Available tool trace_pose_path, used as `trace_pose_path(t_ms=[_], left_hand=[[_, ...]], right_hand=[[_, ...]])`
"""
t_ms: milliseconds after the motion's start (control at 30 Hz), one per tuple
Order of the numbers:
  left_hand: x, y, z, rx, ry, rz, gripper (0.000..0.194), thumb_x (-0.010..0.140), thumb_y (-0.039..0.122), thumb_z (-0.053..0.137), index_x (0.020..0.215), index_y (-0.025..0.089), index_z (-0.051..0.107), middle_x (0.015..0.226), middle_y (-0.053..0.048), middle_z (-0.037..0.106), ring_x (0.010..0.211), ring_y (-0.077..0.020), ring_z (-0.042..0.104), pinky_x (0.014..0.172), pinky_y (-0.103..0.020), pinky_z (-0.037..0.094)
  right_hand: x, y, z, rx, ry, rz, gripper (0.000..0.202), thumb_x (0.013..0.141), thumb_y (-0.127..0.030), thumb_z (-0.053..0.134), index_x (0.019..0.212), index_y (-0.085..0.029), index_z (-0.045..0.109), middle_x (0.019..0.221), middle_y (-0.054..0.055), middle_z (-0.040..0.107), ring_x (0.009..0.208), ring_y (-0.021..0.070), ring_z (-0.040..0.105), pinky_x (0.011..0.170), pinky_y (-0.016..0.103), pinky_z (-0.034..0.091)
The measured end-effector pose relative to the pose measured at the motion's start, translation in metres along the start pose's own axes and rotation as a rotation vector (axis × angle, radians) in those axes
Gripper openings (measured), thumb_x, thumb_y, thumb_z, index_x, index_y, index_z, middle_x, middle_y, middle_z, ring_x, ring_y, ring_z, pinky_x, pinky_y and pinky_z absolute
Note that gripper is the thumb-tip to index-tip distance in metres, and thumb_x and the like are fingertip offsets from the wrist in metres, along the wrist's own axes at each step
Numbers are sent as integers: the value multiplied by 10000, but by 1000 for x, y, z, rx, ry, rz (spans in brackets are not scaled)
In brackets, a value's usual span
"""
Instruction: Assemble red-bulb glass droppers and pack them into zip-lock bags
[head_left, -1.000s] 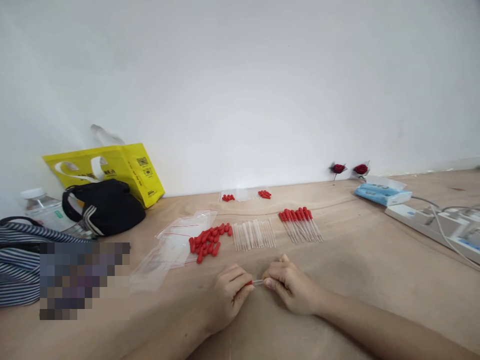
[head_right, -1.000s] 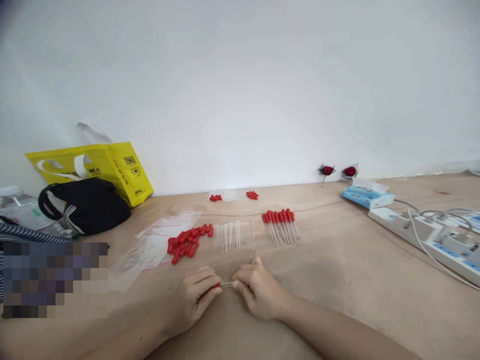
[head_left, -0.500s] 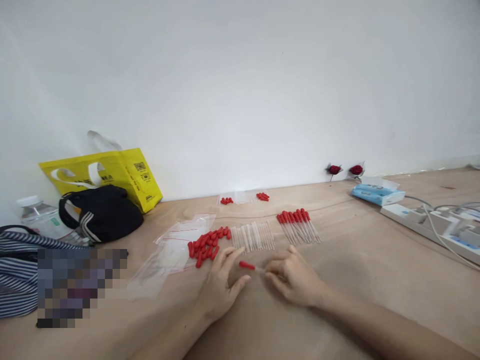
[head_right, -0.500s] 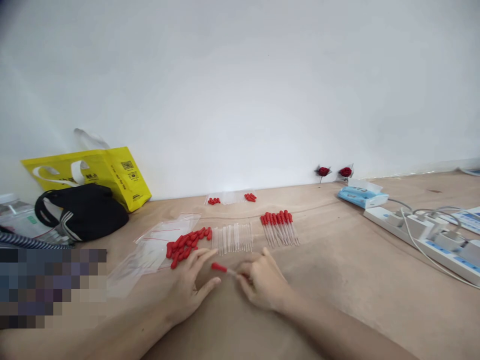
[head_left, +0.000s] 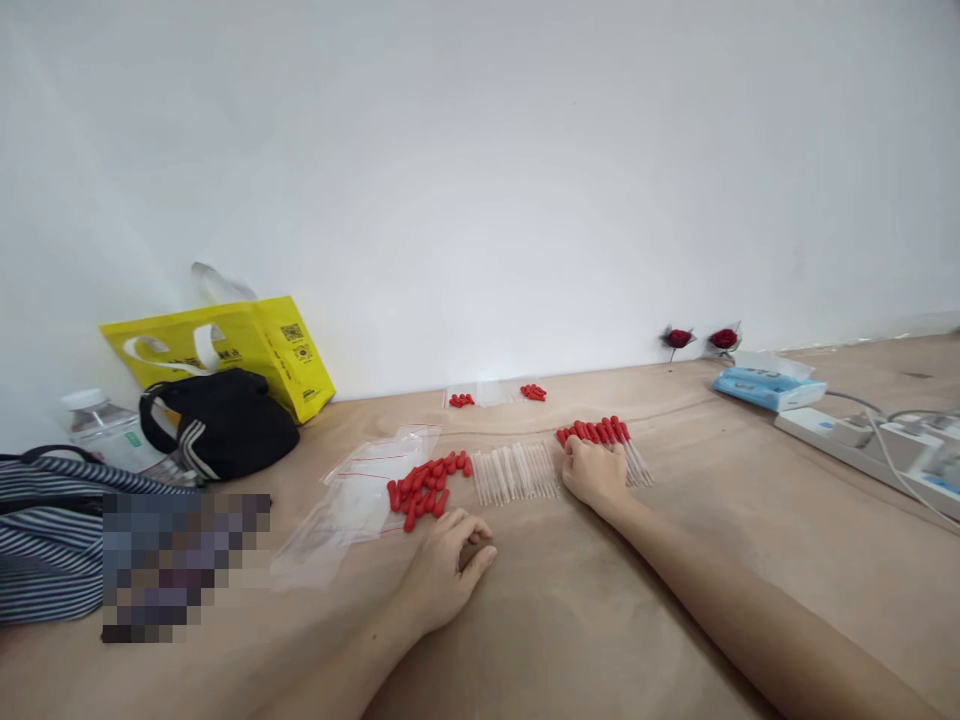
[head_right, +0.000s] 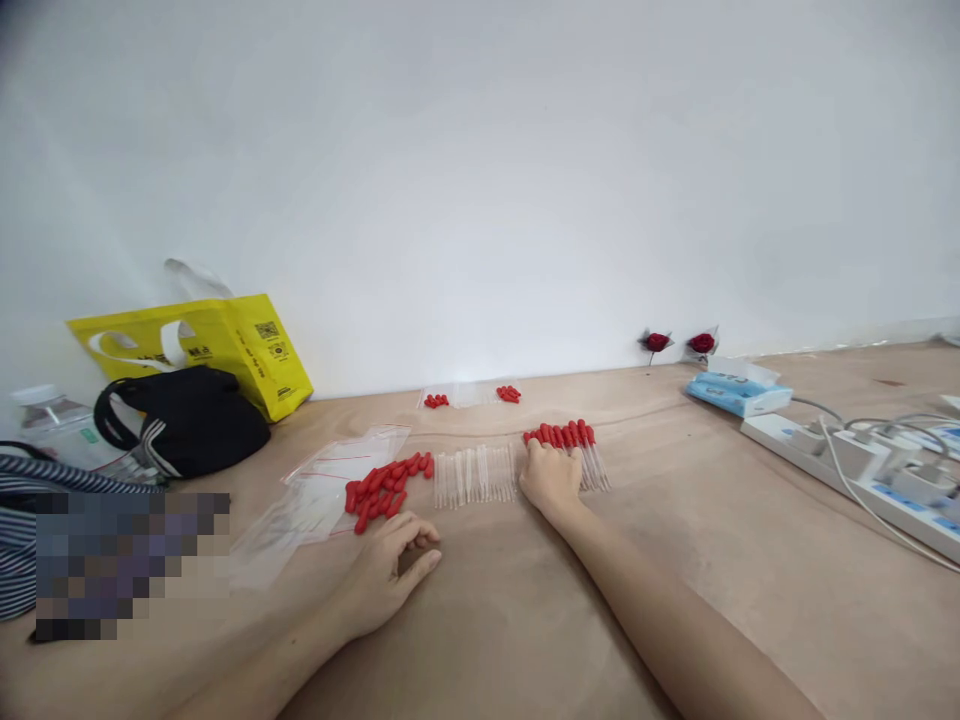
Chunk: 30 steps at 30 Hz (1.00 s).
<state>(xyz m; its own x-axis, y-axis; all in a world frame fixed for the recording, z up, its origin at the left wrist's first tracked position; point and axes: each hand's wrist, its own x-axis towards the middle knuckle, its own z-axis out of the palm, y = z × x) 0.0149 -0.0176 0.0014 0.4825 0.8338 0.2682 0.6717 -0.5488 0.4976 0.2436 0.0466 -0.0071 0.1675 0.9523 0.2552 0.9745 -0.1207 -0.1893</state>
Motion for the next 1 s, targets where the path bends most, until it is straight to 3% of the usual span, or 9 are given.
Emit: trace_pose_path(t_ms=[167,267,367,467,700,867,1000], left_hand=[[-3,0,3,11,15,2,65,770,205,494,793,185,552,800,-29,558,748,-169,538,680,-289,428],[3,-1,0,148,91,-24,83,783,226,488,754,184,553,759,-28,561,741,-182,532,678,-301,412],[21,-5,-9,432,217,-88,137,797,252,477,730,182,575,778,-51,576,794,-224,519,711,-345,374],[46,-10,-17,651,241,-168,190,804,283,467,725,180,607,823,-72,592,835,-247,513,720,-359,346],[76,-19,-8,720,237,-232,273,779,312,474,643,141,639,795,-131,611,856,-291,504,742,-407,311],[73,-14,-9,704,247,-240,267,777,265,461,613,139,630,750,-121,606,827,-280,515,727,-401,323],[49,2,-16,648,245,-145,184,765,249,476,684,163,618,807,-79,590,836,-243,506,731,-360,353]], right_hand=[[0,-2,-2,22,30,-32,261,811,-257,369,862,-169,609,896,99,648,856,210,572,741,346,235],[3,-9,-5,22,-50,5,299,800,-327,384,802,-163,634,831,110,660,820,226,583,744,361,244],[8,-16,-8,5,-134,41,307,773,-336,407,747,-147,648,805,129,663,795,240,591,755,377,252],[12,-19,-9,2,-165,57,281,755,-297,417,742,-143,651,819,135,664,788,242,596,755,384,260],[15,-20,-6,26,-183,67,268,751,-281,427,794,-143,653,842,148,657,812,253,597,752,387,275],[15,-19,-11,64,-160,45,280,784,-278,399,751,-138,640,809,139,657,807,249,596,738,369,300],[6,-8,-19,122,-111,-33,285,834,-276,345,805,-134,590,862,135,642,838,224,582,680,298,335]])
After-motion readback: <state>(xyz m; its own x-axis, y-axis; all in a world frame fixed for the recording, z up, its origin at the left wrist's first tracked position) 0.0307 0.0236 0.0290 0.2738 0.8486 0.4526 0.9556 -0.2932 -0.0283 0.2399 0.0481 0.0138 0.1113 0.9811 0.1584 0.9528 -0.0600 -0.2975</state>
